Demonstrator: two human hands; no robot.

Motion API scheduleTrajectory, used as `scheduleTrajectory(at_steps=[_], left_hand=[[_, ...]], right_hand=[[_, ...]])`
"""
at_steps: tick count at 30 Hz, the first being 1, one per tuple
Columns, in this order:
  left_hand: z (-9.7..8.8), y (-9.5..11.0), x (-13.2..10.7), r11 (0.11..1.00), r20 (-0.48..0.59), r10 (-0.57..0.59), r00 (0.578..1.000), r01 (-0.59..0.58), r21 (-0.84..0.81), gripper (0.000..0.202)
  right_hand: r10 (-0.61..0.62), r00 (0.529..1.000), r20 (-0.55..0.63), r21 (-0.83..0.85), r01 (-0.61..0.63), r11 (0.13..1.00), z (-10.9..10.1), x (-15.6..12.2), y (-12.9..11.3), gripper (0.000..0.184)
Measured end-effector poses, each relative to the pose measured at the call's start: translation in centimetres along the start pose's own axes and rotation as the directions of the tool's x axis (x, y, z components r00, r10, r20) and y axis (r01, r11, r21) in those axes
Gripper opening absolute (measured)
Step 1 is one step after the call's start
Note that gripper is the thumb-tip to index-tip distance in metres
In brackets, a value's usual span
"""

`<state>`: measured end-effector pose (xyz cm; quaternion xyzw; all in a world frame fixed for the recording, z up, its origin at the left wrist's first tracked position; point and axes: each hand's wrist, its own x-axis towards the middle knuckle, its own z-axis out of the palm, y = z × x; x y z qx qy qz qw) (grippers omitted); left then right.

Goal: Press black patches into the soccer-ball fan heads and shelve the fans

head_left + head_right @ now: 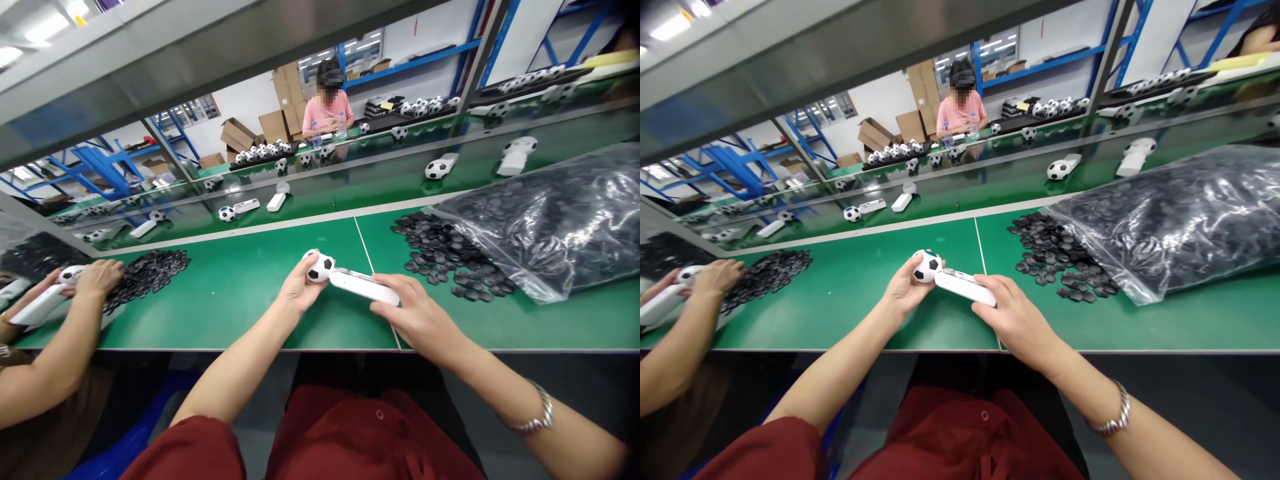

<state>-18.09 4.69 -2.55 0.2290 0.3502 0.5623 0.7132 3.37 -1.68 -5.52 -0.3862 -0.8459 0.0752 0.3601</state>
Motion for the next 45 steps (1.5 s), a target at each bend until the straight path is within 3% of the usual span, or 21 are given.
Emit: scheduleTrajectory(at_steps=[3, 5, 8, 10, 14, 17, 20, 23, 26, 29, 31, 33, 35, 38, 41, 45], left_hand=[[0.6, 1.1, 1.2, 0.994, 0.174, 0.11, 0.979, -0.111, -0.005, 0.037], [0.8, 1.9, 1.6, 0.988, 0.284, 0.142, 0.948, -0.152, 0.016, 0.049], [0.6, 2.4, 1.8, 0.984, 0.36, 0.165, 0.918, -0.18, 0.01, 0.059], [0.5, 2.3, 1.6, 0.983, 0.372, 0.165, 0.913, -0.181, 0.007, 0.063], [0.9, 2.4, 0.7, 0.984, 0.407, 0.142, 0.902, -0.174, 0.044, 0.074], [1.7, 2.8, -0.2, 0.984, 0.478, 0.142, 0.867, -0.176, 0.027, 0.076], [2.8, 3.0, -0.7, 0.987, 0.371, 0.15, 0.916, -0.159, -0.007, 0.058], [3.6, 2.6, -0.7, 0.989, 0.217, 0.139, 0.966, -0.124, -0.08, 0.039], [4.1, 1.9, -0.6, 0.985, 0.189, 0.139, 0.972, -0.117, -0.125, 0.04], [4.1, 1.3, -0.6, 0.969, 0.212, 0.246, 0.946, -0.233, -0.082, 0.038], [4.1, 1.2, -0.1, 0.961, 0.197, 0.268, 0.943, -0.277, 0.02, 0.036], [4.0, 1.3, 1.0, 0.961, 0.197, 0.165, 0.966, -0.203, 0.188, 0.033], [3.8, 1.4, 2.5, 0.896, 0.239, -0.014, 0.971, -0.094, 0.434, 0.036], [3.5, 0.9, 5.0, 0.683, 0.273, -0.215, 0.938, -0.056, 0.728, 0.042], [3.1, -0.2, 6.7, 0.562, 0.269, -0.217, 0.938, -0.106, 0.82, 0.042], [2.8, -1.1, 7.8, 0.45, 0.321, -0.122, 0.939, -0.236, 0.861, 0.044]], right_hand=[[0.134, 0.984, 0.118, 0.258, -0.161, 0.953, -1.1, 0.3, -1.5, 0.015], [0.22, 0.946, 0.24, 0.472, -0.311, 0.825, -1.5, 0.5, -2.0, 0.016], [0.206, 0.912, 0.355, 0.664, -0.401, 0.63, -1.1, 1.1, -2.4, 0.019], [0.169, 0.91, 0.379, 0.696, -0.4, 0.597, -0.3, 1.6, -2.8, 0.018], [0.173, 0.928, 0.33, 0.616, -0.35, 0.706, 1.0, 2.3, -4.1, 0.014], [0.188, 0.972, 0.143, 0.421, -0.232, 0.877, 1.5, 2.2, -4.5, 0.014], [0.128, 0.99, -0.053, 0.173, -0.117, 0.978, 1.6, 1.8, -4.1, 0.016], [0.067, 0.989, -0.131, -0.003, -0.068, 0.998, 1.4, 1.5, -3.8, 0.015], [0.088, 0.989, -0.116, 0.012, -0.087, 0.996, 0.8, 1.4, -4.2, 0.014], [0.201, 0.979, -0.017, 0.206, -0.193, 0.959, -0.2, 1.6, -5.1, 0.014], [0.27, 0.958, 0.1, 0.345, -0.288, 0.893, -0.7, 1.8, -5.6, 0.013], [0.307, 0.928, 0.213, 0.448, -0.372, 0.813, -0.8, 2.0, -6.0, 0.011], [0.328, 0.89, 0.317, 0.517, -0.452, 0.727, -0.4, 2.0, -6.1, 0.009], [0.309, 0.837, 0.451, 0.592, -0.54, 0.599, 0.7, 1.8, -5.8, 0.009], [0.262, 0.811, 0.524, 0.594, -0.568, 0.569, 1.1, 1.5, -5.4, 0.009], [0.268, 0.792, 0.549, 0.516, -0.573, 0.636, 0.6, 1.6, -4.7, 0.01]])
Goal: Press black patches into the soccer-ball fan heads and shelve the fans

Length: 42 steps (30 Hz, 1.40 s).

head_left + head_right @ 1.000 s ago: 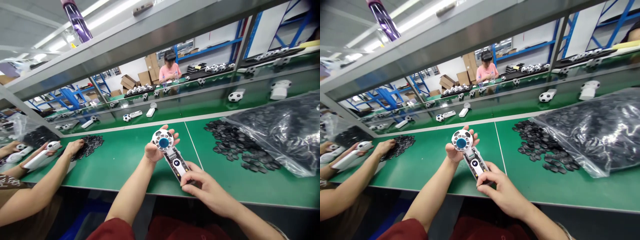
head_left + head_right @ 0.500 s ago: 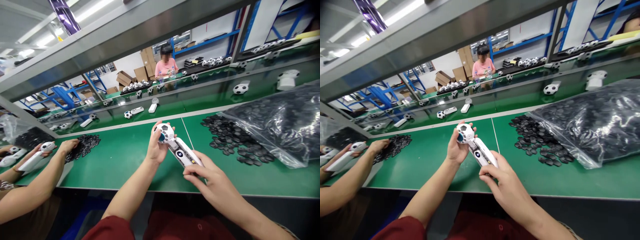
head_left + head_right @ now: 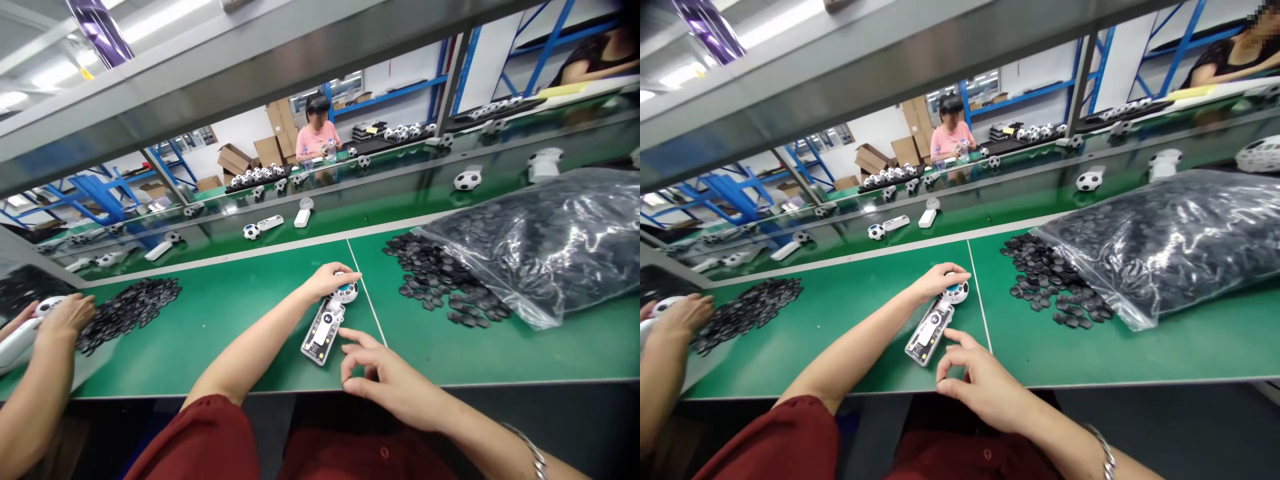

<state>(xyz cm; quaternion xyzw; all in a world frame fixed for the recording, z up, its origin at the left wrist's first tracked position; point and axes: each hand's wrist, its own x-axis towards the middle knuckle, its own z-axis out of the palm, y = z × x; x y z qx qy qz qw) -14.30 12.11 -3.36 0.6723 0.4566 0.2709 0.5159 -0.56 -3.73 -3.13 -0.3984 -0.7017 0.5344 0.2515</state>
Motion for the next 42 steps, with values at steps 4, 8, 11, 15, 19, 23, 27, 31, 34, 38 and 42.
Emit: scheduleTrajectory(at_steps=[4, 8, 11, 15, 19, 23, 27, 31, 34, 38, 42], left_hand=[[-0.1, -0.5, 1.2, 0.994, -0.012, 0.091, 0.996, -0.09, 0.069, 0.048], [0.2, -0.5, 3.2, 0.983, 0.043, 0.147, 0.988, -0.151, 0.1, 0.053], [0.2, 0.1, 5.2, 0.973, 0.089, 0.167, 0.982, -0.178, 0.146, 0.051], [-1.6, 1.1, 9.3, 0.95, -0.034, 0.148, 0.988, -0.133, 0.281, 0.052], [-4.8, 1.3, 14.8, 0.885, -0.334, 0.102, 0.937, 0.069, 0.461, 0.066], [-7.0, 0.6, 19.9, 0.789, -0.506, 0.06, 0.861, 0.27, 0.553, 0.073], [-7.3, -0.1, 23.3, 0.711, -0.551, 0.041, 0.833, 0.363, 0.602, 0.072], [-6.9, -0.4, 23.4, 0.651, -0.503, 0.074, 0.861, 0.341, 0.678, 0.052], [-7.4, -0.3, 20.4, 0.621, -0.391, 0.114, 0.913, 0.241, 0.746, 0.053], [-9.0, -0.6, 12.3, 0.587, -0.234, 0.162, 0.959, 0.097, 0.804, 0.062], [-10.3, -2.4, 2.6, 0.514, -0.13, 0.232, 0.964, -0.008, 0.857, 0.06]], right_hand=[[-0.001, 0.999, -0.054, -0.012, 0.0, 1.0, -1.0, 0.9, 0.3, 0.011], [-0.041, 0.986, -0.165, 0.037, 0.048, 0.998, -2.3, 2.8, 1.2, 0.013], [-0.053, 0.977, -0.207, 0.041, 0.063, 0.997, -3.6, 3.7, 1.6, 0.014], [-0.032, 0.967, -0.252, -0.031, 0.025, 0.999, -4.9, 3.7, 1.5, 0.015], [-0.056, 0.955, -0.292, -0.077, 0.035, 0.996, -5.3, 3.4, 1.9, 0.015], [-0.129, 0.933, -0.337, -0.129, 0.09, 0.987, -5.7, 3.3, 2.9, 0.016], [-0.152, 0.901, -0.406, -0.124, 0.11, 0.986, -6.3, 3.1, 3.0, 0.018], [-0.074, 0.871, -0.486, -0.063, 0.05, 0.997, -7.3, 2.7, 2.6, 0.017], [-0.009, 0.832, -0.554, -0.009, 0.005, 1.0, -8.2, 2.3, 3.0, 0.015], [-0.028, 0.812, -0.584, -0.05, -0.002, 0.999, -9.1, 2.0, 3.4, 0.015], [-0.201, 0.831, -0.519, -0.299, 0.044, 0.953, -9.2, 2.5, 2.9, 0.011]])
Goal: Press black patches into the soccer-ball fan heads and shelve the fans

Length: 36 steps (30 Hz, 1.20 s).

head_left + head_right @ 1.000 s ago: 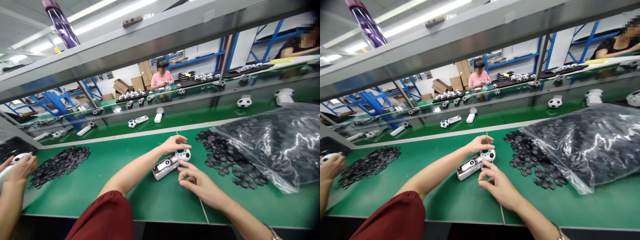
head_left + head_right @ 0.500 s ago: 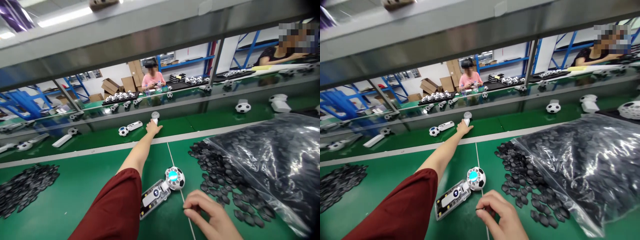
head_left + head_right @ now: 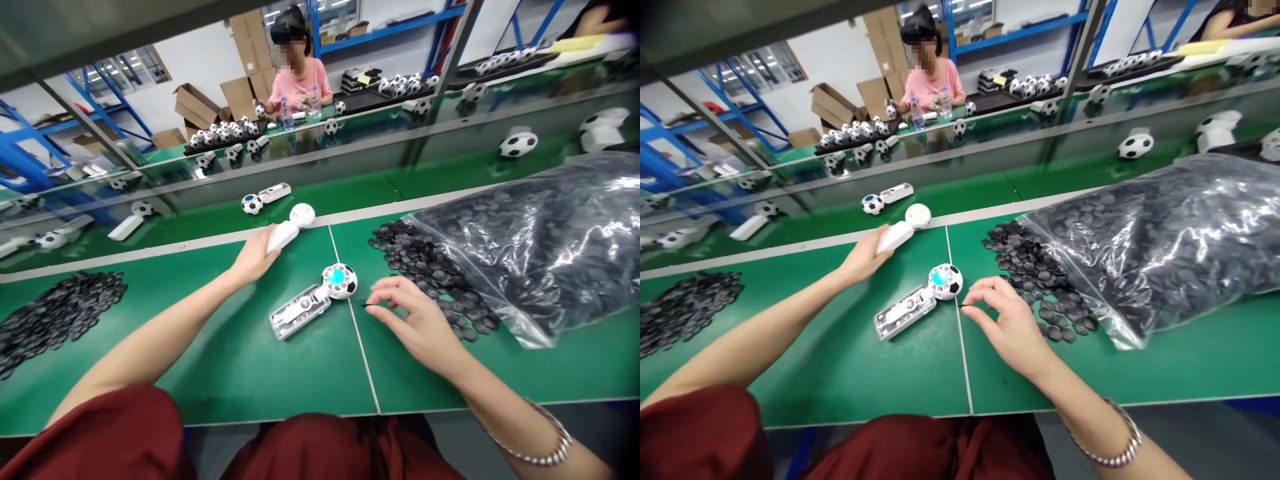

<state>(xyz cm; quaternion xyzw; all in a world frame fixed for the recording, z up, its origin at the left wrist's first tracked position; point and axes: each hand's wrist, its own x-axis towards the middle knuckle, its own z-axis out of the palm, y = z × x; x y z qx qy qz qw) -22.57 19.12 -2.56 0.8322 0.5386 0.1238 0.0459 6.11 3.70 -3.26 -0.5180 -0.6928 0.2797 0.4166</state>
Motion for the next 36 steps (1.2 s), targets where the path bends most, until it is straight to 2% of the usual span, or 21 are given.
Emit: scheduleTrajectory(at_steps=[2, 4, 7, 9, 11, 12, 15, 18, 23, 34, 36], left_hand=[[-0.2, -0.7, -4.0, 0.999, 0.027, -0.037, 0.999, 0.036, 0.016, 0.057], [-0.5, -0.7, -6.9, 0.995, 0.04, -0.085, 0.996, 0.083, 0.047, 0.054], [-1.2, 0.7, -8.6, 0.995, -0.046, -0.056, 0.997, 0.059, 0.084, 0.06], [-1.6, 2.5, -8.2, 0.997, -0.063, 0.075, 0.995, -0.075, 0.005, 0.069], [-1.6, 4.5, -7.0, 0.954, 0.008, 0.244, 0.97, -0.239, -0.183, 0.075], [-1.3, 5.5, -6.3, 0.913, 0.056, 0.312, 0.948, -0.283, -0.295, 0.079], [0.2, 7.8, -4.7, 0.797, 0.19, 0.403, 0.895, -0.241, -0.554, 0.09], [1.5, 9.0, -4.5, 0.77, 0.257, 0.387, 0.886, -0.157, -0.619, 0.096], [2.0, 9.8, -5.3, 0.783, 0.252, 0.316, 0.915, -0.102, -0.614, 0.097], [2.6, 10.1, -5.6, 0.777, 0.217, 0.308, 0.926, -0.113, -0.62, 0.096], [2.7, 10.1, -5.6, 0.778, 0.212, 0.308, 0.927, -0.117, -0.617, 0.096]], right_hand=[[-0.069, 0.997, 0.023, -0.091, 0.07, 0.993, 0.4, 0.3, -0.2, 0.009], [-0.108, 0.993, 0.041, -0.145, 0.113, 0.983, 1.1, 0.6, -0.3, 0.01], [-0.133, 0.991, 0.032, -0.182, 0.137, 0.974, 2.1, 1.0, -0.3, 0.01], [-0.139, 0.99, 0.003, -0.199, 0.137, 0.97, 2.8, 1.3, -0.3, 0.009], [-0.157, 0.987, -0.029, -0.216, 0.147, 0.965, 3.4, 1.6, -0.1, 0.008], [-0.17, 0.984, -0.045, -0.225, 0.156, 0.962, 3.6, 1.8, 0.0, 0.007], [-0.199, 0.976, -0.085, -0.248, 0.173, 0.953, 4.1, 2.2, 0.3, 0.008], [-0.207, 0.972, -0.109, -0.244, 0.176, 0.954, 4.2, 2.3, 0.6, 0.008], [-0.22, 0.968, -0.116, -0.237, 0.189, 0.953, 4.3, 2.1, 0.7, 0.007], [-0.195, 0.97, -0.145, -0.214, 0.162, 0.963, 4.1, 2.3, 0.8, 0.011], [-0.17, 0.974, -0.153, -0.173, 0.142, 0.975, 4.2, 2.2, 1.0, 0.019]])
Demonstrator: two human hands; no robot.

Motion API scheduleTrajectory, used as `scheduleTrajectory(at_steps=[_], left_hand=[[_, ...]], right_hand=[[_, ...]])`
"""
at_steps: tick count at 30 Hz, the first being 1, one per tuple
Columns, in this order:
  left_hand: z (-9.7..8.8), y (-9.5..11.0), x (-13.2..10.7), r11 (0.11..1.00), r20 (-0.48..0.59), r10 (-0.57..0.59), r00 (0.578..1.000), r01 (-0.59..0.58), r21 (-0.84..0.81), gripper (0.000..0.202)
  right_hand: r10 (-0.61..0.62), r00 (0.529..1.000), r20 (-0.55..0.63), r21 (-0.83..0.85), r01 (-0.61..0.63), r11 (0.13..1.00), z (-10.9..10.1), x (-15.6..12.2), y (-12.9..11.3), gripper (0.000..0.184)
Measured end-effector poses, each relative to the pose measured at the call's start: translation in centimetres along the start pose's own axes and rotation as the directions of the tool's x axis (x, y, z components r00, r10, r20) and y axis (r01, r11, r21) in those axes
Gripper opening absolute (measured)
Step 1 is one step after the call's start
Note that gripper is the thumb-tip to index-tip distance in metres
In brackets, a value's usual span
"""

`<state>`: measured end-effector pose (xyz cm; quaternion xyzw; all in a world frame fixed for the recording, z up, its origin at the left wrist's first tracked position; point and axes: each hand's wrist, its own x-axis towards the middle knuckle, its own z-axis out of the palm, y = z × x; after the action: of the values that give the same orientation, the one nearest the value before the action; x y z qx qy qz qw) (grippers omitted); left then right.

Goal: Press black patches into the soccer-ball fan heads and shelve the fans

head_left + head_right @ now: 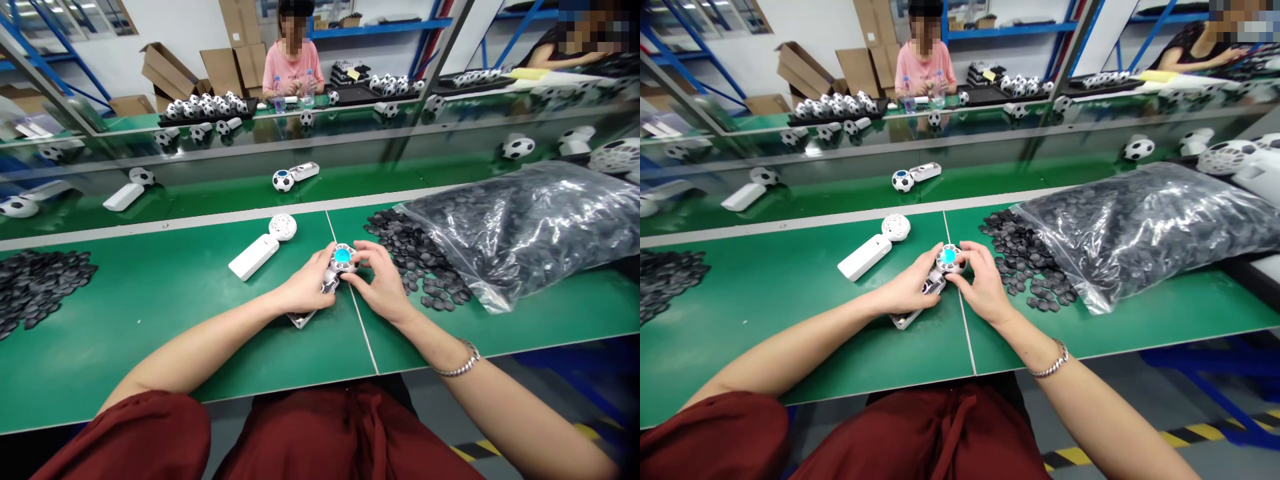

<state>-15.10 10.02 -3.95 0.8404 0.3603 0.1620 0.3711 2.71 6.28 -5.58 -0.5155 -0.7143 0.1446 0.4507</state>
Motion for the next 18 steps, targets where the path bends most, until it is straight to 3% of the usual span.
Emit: scheduleTrajectory(at_steps=[4, 18], left_hand=[[0.18, 0.08, 0.06, 1.0, 0.003, -0.012, 1.0, 0.011, 0.019, 0.096], [1.02, 0.58, 0.08, 0.997, -0.05, -0.056, 0.997, 0.059, 0.045, 0.095]], right_hand=[[0.029, 0.998, 0.051, 0.055, -0.032, 0.998, 0.14, -0.15, 0.28, 0.039], [0.041, 0.993, 0.113, 0.126, -0.055, 0.991, 0.08, 0.34, 0.84, 0.037]])
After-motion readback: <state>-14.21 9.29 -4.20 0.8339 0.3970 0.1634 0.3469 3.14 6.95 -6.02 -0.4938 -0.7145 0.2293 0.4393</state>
